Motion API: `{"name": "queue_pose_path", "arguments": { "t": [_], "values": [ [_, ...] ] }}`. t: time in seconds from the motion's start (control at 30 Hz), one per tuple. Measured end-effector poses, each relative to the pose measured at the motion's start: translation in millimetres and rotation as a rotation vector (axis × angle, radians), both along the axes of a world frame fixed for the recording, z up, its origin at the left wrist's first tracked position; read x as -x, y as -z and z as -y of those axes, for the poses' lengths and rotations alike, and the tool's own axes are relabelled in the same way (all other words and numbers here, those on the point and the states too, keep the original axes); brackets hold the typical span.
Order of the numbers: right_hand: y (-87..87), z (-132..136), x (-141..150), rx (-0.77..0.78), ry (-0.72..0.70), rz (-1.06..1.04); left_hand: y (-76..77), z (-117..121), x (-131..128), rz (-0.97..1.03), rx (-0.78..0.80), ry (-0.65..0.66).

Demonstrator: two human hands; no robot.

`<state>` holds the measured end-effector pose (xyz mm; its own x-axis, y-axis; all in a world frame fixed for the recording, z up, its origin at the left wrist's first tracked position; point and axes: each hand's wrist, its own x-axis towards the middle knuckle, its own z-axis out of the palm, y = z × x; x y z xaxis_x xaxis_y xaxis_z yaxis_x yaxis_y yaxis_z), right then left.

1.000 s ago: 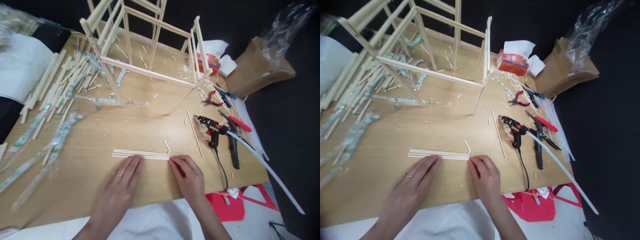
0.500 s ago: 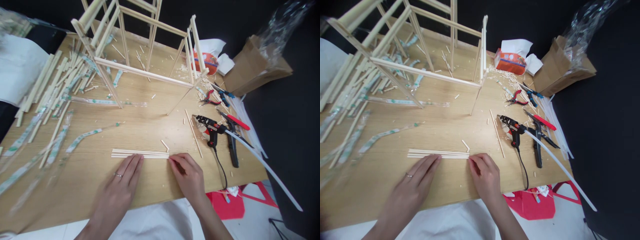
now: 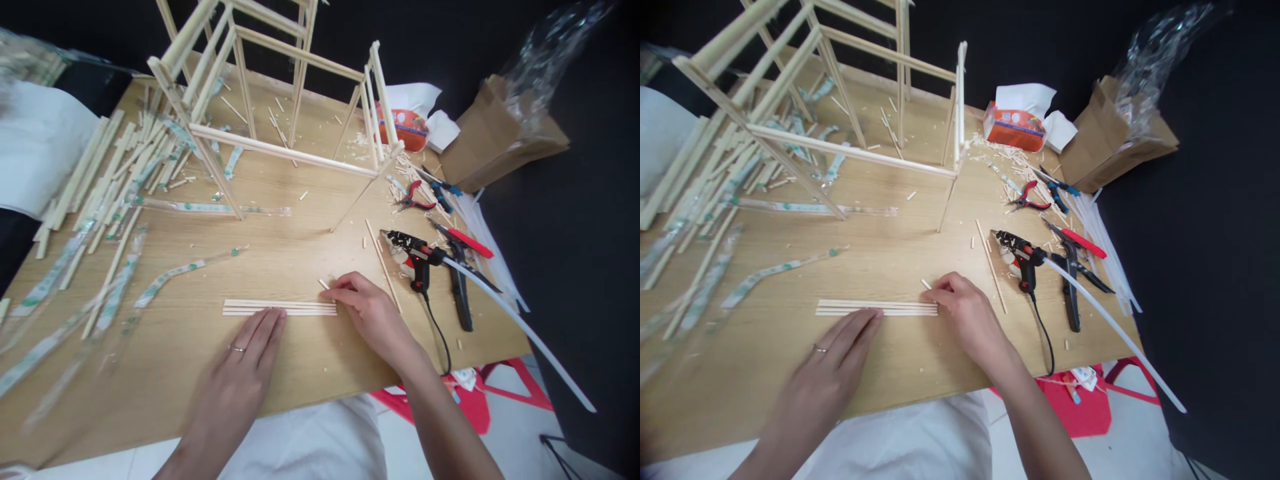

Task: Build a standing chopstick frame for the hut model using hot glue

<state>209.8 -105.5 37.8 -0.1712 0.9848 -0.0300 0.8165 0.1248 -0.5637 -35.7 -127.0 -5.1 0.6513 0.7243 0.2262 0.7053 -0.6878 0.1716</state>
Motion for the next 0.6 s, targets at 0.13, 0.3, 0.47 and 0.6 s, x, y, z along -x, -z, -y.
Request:
{"name": "queue_pose_path", "arguments": {
  "t": [0.13, 0.3, 0.47, 0.6],
  "values": [
    [-2.6, 4, -11, 0.026, -0.044, -0.004, 0.1, 0, 1, -0.022, 0.001, -0.003],
    [-1.3, 12, -26, -0.001, -0.004, 0.102, -1.2, 1, 2, -0.031, 0.031, 0.004],
    [0.1, 18, -36, -0.159, 0.225, 0.305, -1.7, 2, 2, -0.041, 0.041, 0.002],
    [-1.8, 30, -20, -0.138, 0.185, 0.128, -0.4, 3, 2, -0.036, 0.061, -0.015]
  ]
}}
